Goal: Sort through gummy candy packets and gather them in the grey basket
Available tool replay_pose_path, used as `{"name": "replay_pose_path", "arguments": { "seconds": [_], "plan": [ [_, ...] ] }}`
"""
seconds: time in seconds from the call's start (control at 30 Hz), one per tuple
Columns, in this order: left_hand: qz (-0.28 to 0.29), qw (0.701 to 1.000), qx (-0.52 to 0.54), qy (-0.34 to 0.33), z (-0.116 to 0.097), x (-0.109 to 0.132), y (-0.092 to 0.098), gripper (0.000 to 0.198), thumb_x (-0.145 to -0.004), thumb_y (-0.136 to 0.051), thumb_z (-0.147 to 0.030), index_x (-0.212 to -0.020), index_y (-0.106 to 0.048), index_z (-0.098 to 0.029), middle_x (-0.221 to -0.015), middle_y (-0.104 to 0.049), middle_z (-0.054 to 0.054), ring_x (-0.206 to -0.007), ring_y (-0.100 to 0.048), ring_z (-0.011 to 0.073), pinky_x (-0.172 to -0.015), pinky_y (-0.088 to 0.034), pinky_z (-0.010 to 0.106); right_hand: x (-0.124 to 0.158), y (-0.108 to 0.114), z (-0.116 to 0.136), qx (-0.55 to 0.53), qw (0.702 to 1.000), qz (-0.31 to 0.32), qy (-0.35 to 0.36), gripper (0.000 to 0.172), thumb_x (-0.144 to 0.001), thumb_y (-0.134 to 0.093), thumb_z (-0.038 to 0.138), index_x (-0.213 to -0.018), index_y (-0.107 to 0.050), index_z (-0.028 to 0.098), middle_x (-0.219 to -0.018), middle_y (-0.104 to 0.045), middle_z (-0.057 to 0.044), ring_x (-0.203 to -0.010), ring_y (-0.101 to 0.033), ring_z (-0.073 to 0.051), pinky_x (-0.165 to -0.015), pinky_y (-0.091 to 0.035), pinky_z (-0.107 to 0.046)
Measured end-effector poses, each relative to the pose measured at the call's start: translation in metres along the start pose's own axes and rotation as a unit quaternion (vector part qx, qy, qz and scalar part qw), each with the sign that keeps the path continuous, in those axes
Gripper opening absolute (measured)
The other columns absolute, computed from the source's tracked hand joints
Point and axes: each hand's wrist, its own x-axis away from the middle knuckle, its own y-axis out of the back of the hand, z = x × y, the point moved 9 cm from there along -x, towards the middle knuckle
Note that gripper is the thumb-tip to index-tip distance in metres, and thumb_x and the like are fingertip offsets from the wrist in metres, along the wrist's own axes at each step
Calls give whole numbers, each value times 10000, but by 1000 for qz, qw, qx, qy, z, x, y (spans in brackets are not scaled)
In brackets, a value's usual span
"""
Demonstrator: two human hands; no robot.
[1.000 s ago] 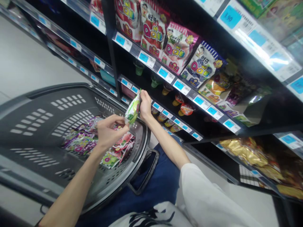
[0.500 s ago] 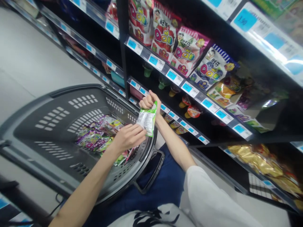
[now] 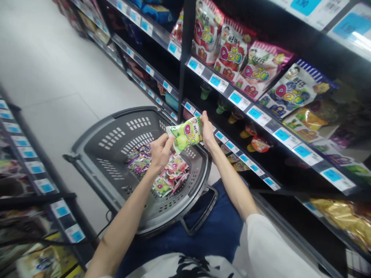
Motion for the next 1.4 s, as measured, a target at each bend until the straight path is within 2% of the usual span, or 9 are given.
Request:
{"name": "replay_pose_path", "arguments": {
  "seconds": [0.2, 0.43, 0.57, 0.7, 0.83, 1.03, 1.13, 1.27, 1.4],
  "plan": [
    [-53, 920, 363, 136, 16, -4, -5, 304, -734, -761, -406, -859, -630, -162, -834, -704, 36, -751, -664, 160, -664, -515, 253, 17, -22, 6, -30, 997, 72, -11, 557, -612, -872, 558, -883, -585, 165, -842, -668, 6, -745, -626, -121, -701, -524, -227],
    [-24, 895, 404, 186, 10, 3, -14, 391, -661, -796, -416, -904, -628, -159, -875, -731, 59, -824, -699, 201, -688, -557, 275, 39, -26, -11, -103, 979, 123, -129, 620, -594, -905, 510, -1008, -611, 154, -837, -703, -7, -680, -649, -120, -661, -557, -232],
    [-5, 887, 399, 232, 7, 12, -15, 371, -617, -767, -379, -886, -617, -172, -752, -695, 13, -711, -663, 187, -599, -530, 260, 69, -27, -14, -56, 965, 183, -179, 650, -422, -977, 383, -923, -672, 103, -829, -713, -29, -699, -649, -118, -718, -563, -232],
    [74, 887, 387, 240, 2, 16, -23, 303, -661, -761, -411, -783, -594, -190, -573, -551, -34, -504, -499, 114, -474, -436, 227, 94, 7, 17, 57, 973, 178, -132, 623, -506, -942, 431, -993, -729, 106, -929, -728, -53, -782, -670, -147, -774, -561, -265],
    [179, 891, 362, 207, -8, 19, -40, 402, -761, -707, -572, -748, -589, -188, -545, -495, -22, -504, -463, 132, -478, -442, 261, 123, 65, 97, 268, 948, 170, -13, 494, -681, -850, 504, -972, -756, 115, -909, -734, -50, -765, -657, -157, -769, -537, -270],
    [218, 918, 269, 195, -4, 20, -48, 515, -691, -760, -661, -818, -640, -176, -598, -550, -16, -559, -504, 132, -530, -459, 239, 175, 174, 246, 522, 835, -58, 165, 334, -837, -720, 483, -883, -753, 154, -864, -728, -64, -774, -666, -182, -751, -526, -285],
    [238, 926, 224, 189, -6, 23, -52, 544, -666, -753, -686, -819, -648, -175, -613, -558, -18, -563, -520, 135, -536, -454, 233, 223, 215, 309, 613, 716, -216, 256, 276, -931, -594, 378, -1043, -760, 189, -1013, -727, -83, -916, -676, -186, -850, -541, -297],
    [251, 936, 187, 160, -10, 26, -56, 550, -676, -702, -713, -800, -655, -179, -613, -561, -14, -570, -533, 145, -547, -458, 239, 266, 266, 337, 770, 509, -339, 183, 405, -978, -396, 198, -1219, -720, 233, -1203, -698, -83, -1151, -618, -188, -936, -509, -306],
    [271, 946, 131, 124, -9, 26, -61, 541, -709, -640, -722, -806, -678, -191, -610, -591, 0, -587, -555, 168, -558, -466, 250, 276, 313, 329, 836, 412, -360, 51, 417, -959, -391, 142, -1219, -706, 225, -1206, -698, -91, -1168, -595, -212, -817, -498, -315]
  ]
}}
